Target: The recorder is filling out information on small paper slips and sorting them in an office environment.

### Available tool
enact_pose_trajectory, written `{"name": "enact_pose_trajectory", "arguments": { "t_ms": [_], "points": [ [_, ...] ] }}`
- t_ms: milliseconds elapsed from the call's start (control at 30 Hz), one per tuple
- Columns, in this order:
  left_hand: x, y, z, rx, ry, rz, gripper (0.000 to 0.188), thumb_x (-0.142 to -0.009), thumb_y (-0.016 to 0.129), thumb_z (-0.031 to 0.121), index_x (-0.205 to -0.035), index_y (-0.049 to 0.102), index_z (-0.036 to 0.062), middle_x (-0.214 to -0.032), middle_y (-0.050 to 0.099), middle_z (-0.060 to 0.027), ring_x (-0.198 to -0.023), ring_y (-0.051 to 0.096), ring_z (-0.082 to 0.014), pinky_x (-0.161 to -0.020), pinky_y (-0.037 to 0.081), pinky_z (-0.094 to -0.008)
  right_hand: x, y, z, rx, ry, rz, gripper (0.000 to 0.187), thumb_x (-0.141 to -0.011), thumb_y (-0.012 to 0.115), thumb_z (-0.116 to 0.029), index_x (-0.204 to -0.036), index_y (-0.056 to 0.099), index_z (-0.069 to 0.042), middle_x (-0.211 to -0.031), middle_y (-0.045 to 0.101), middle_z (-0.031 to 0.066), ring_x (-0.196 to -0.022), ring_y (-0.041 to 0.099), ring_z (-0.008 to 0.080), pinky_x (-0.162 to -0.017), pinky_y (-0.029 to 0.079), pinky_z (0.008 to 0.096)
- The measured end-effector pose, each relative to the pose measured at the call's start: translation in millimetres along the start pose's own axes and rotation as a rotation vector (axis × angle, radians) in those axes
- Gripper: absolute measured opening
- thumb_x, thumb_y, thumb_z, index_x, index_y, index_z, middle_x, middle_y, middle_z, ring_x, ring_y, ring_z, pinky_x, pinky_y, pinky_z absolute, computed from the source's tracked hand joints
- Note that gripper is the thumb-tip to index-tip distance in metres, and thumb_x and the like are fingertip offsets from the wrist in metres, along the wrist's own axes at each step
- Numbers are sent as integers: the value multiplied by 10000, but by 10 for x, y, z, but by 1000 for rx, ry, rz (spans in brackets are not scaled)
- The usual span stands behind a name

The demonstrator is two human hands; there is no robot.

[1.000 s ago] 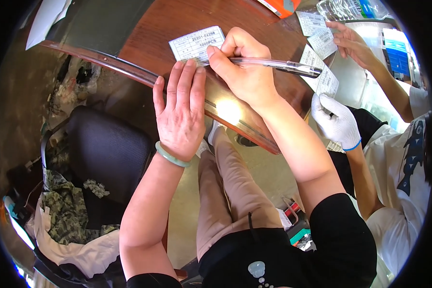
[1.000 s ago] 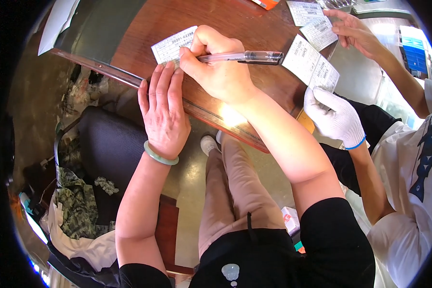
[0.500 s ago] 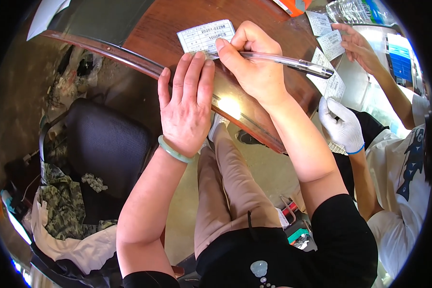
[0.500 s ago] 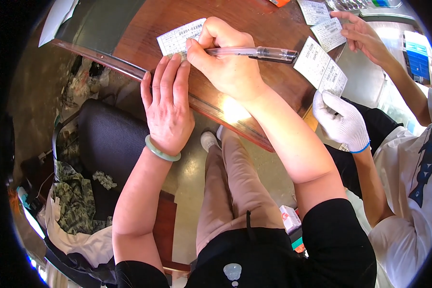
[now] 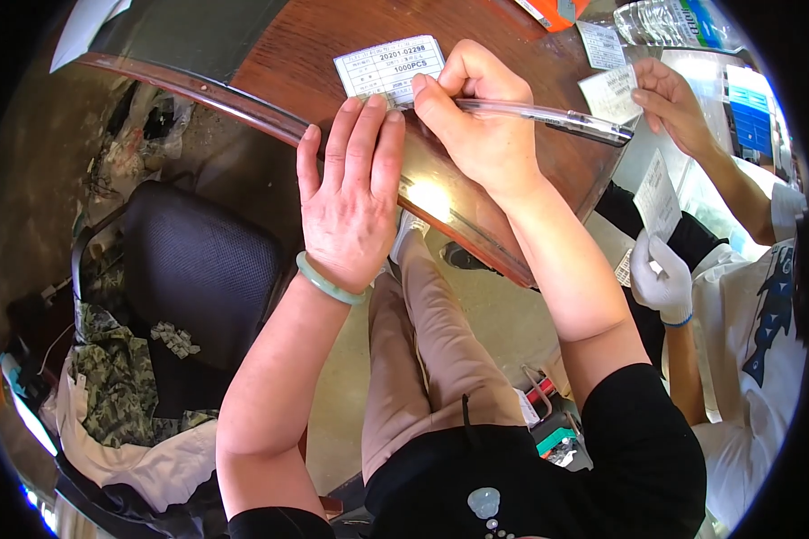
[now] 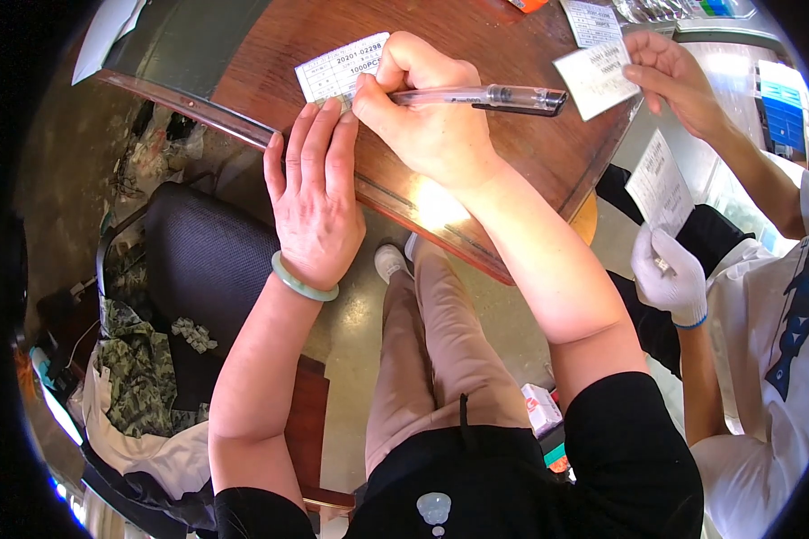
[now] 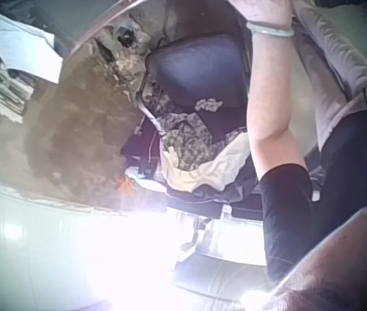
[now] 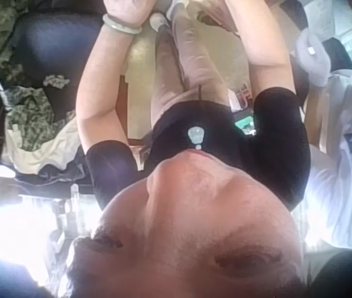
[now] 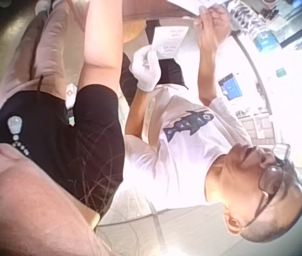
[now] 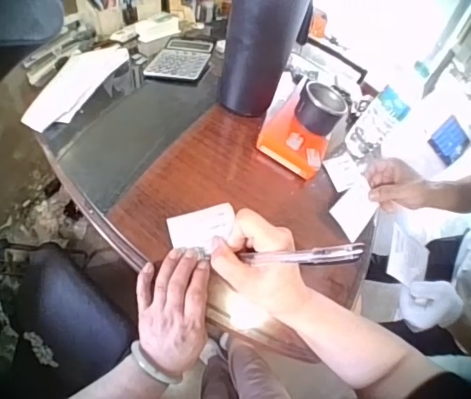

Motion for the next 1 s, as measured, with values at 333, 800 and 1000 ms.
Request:
{"name": "enact_pose_trajectory", "arguments": {
  "t_ms": [333,800,1000],
  "points": [
    [7,2,-11,12,-8,-15,637,-732,539,-48,-1356,459,53,-1389,468,-79,-1329,415,-265,-1100,266,-492,1,-2,36,-7,-14,34,281,-834,697,-57,-685,459,-45,-523,465,-9,-509,392,33,-455,336,249],
    [9,-2,-12,6,-6,-1,608,-747,535,-35,-1344,470,56,-1396,465,-74,-1332,413,-262,-1106,262,-491,-1,-14,-29,1,-44,31,300,-823,690,-38,-674,430,-47,-532,433,-15,-513,385,32,-457,325,243],
    [11,-4,0,-20,-2,-19,546,-788,547,28,-1329,483,62,-1393,471,-71,-1334,416,-245,-1100,266,-490,4,-14,-43,26,-39,9,290,-820,690,-39,-673,440,-46,-533,449,-12,-507,398,31,-451,329,245]
  ]
}}
Point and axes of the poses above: each hand's wrist, its own x-axis away from the middle knuckle, its own y-axis out of the palm, z = x × y, the point moved 9 cm from there along -x, towards the middle knuckle
